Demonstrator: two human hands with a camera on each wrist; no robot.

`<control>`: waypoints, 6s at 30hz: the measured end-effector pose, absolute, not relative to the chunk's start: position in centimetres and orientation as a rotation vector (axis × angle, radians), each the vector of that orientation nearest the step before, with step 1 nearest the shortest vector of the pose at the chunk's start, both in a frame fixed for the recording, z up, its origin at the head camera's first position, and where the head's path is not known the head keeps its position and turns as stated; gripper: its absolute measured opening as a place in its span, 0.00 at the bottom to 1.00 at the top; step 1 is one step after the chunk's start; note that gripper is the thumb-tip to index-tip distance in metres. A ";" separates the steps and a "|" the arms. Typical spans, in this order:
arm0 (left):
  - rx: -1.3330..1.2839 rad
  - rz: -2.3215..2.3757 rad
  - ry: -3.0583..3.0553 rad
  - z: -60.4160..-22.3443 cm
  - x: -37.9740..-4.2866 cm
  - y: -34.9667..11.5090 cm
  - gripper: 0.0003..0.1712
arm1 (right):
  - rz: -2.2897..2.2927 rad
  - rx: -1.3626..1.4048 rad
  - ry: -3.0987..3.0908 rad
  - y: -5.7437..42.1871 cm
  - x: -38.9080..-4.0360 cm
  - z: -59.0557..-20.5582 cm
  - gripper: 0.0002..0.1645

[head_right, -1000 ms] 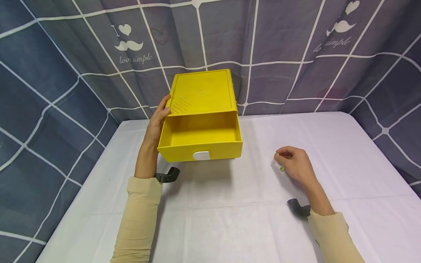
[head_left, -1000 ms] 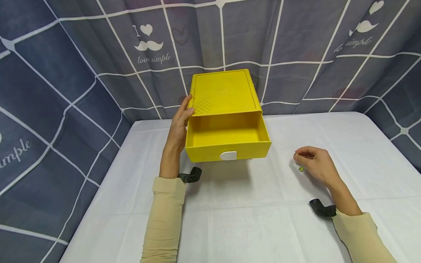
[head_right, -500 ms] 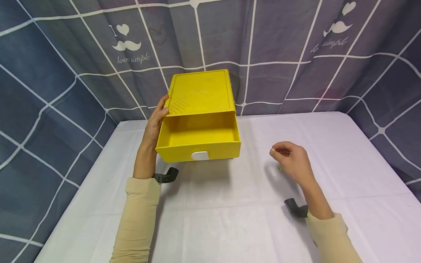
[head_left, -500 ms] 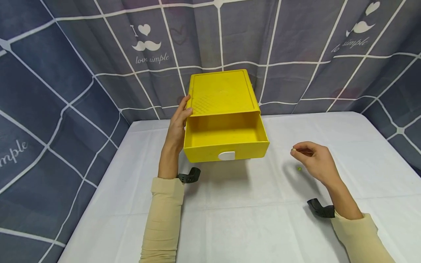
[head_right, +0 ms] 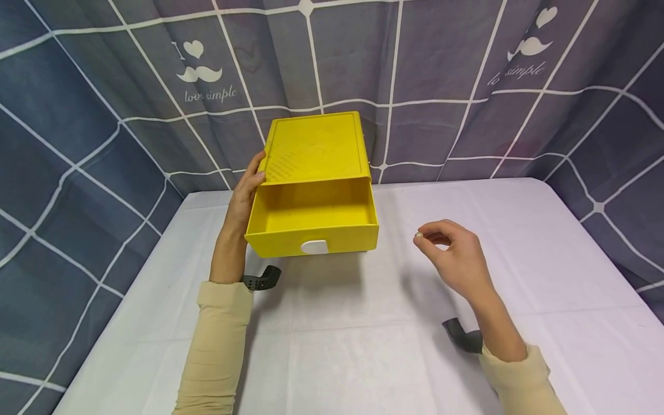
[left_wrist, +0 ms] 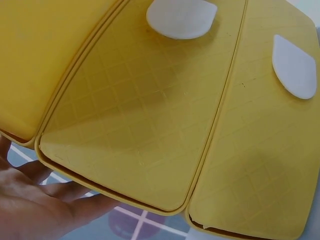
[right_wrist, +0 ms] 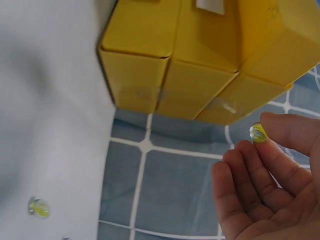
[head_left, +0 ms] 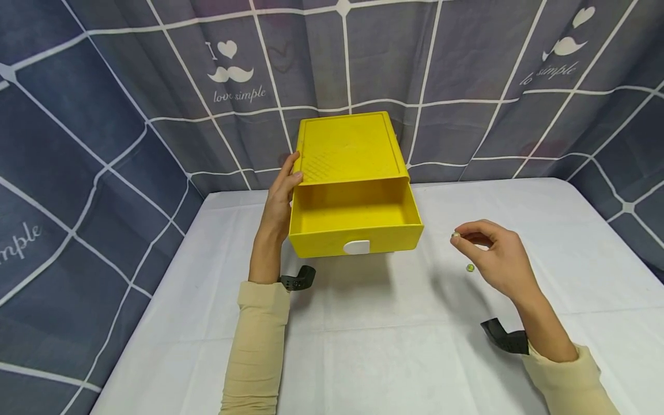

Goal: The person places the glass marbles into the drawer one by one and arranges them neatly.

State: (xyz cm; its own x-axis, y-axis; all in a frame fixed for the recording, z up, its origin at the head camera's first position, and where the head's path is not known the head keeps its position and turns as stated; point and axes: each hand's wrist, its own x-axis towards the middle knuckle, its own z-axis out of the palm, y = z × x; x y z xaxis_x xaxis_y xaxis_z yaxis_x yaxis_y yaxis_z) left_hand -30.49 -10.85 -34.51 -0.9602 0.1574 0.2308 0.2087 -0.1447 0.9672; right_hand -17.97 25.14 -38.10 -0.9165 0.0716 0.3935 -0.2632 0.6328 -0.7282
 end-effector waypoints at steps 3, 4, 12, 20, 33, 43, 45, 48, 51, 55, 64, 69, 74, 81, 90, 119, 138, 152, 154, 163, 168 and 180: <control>-0.430 -2.320 -2.022 -34.5 -30.5 -11.0 0.37 | 1.185 0.160 -2.459 24.6 -17.6 -37.5 0.11; -0.429 -2.323 -2.020 -34.5 -30.5 -11.0 0.37 | 1.180 0.161 -2.459 24.4 -17.4 -37.2 0.11; -0.420 -2.318 -2.024 -34.6 -30.6 -10.9 0.37 | 1.253 0.276 -2.349 22.7 -15.8 -35.5 0.07; -0.436 -2.322 -2.023 -34.6 -30.6 -10.9 0.37 | 1.321 0.432 -2.216 21.9 -14.9 -34.5 0.12; -0.425 -2.297 -2.034 -34.6 -30.6 -11.0 0.37 | 1.331 0.496 -2.103 21.0 -14.9 -33.8 0.15; -0.444 -2.284 -2.043 -34.7 -30.6 -10.9 0.37 | 1.346 0.524 -2.064 20.3 -15.2 -32.6 0.14; -0.447 -2.283 -2.038 -34.7 -30.6 -10.9 0.37 | 1.338 0.535 -2.060 20.1 -15.4 -32.4 0.14; -0.446 -2.278 -2.036 -34.7 -30.6 -10.9 0.37 | 1.331 0.551 -2.059 19.7 -15.8 -32.2 0.15; -0.447 -2.269 -2.045 -34.7 -30.6 -10.9 0.37 | 1.314 0.556 -2.064 19.4 -16.0 -31.9 0.15; -0.441 -2.258 -2.059 -34.7 -30.6 -10.9 0.37 | 1.333 0.546 -2.070 18.8 -16.3 -31.4 0.13; -0.451 -2.248 -2.058 -34.7 -30.7 -10.9 0.36 | 1.364 0.555 -2.109 17.3 -16.9 -30.4 0.09; -0.452 -2.239 -2.059 -34.7 -30.7 -10.9 0.37 | 1.332 0.579 -2.123 16.5 -17.4 -30.0 0.08; -0.450 -2.239 -2.058 -34.7 -30.6 -10.9 0.37 | 1.314 0.607 -2.126 15.7 -18.0 -29.7 0.07; -0.450 -2.230 -2.071 -34.7 -30.7 -10.9 0.36 | 1.268 0.614 -2.142 15.5 -18.5 -29.7 0.08; -0.446 -2.221 -2.075 -34.7 -30.8 -10.9 0.36 | 1.259 0.601 -2.154 15.7 -18.7 -29.9 0.09; -0.460 -2.222 -2.073 -34.5 -30.8 -10.8 0.37 | 1.289 0.534 -2.133 17.5 -18.3 -30.7 0.07; -0.466 -2.238 -2.048 -34.6 -30.7 -10.8 0.37 | 1.240 0.346 -2.220 21.5 -18.6 -32.9 0.10; -0.470 -2.230 -2.056 -34.8 -30.9 -10.7 0.37 | 1.148 0.153 -2.340 25.2 -19.9 -35.4 0.12; -0.466 -2.233 -2.053 -34.9 -30.9 -10.7 0.37 | 1.142 0.107 -2.369 25.9 -20.2 -35.9 0.13; -0.464 -2.247 -2.046 -34.9 -30.9 -10.6 0.37 | 1.105 -0.028 -2.448 28.1 -21.0 -38.0 0.16; -0.456 -2.244 -2.039 -34.7 -30.8 -10.8 0.37 | 1.084 -0.030 -2.495 28.7 -21.5 -38.7 0.19; -0.473 -2.259 -2.031 -34.9 -31.0 -10.6 0.38 | 1.037 -0.129 -2.574 31.0 -22.7 -41.7 0.20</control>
State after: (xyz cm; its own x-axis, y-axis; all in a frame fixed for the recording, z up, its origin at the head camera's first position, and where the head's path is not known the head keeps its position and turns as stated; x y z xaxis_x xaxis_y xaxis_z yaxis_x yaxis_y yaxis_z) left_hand -31.05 -10.62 -34.92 -0.9504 0.1536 0.2706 0.2528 -0.1258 0.9593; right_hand -22.68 30.96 -41.66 -0.9306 0.2157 0.2956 -0.0494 0.7263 -0.6856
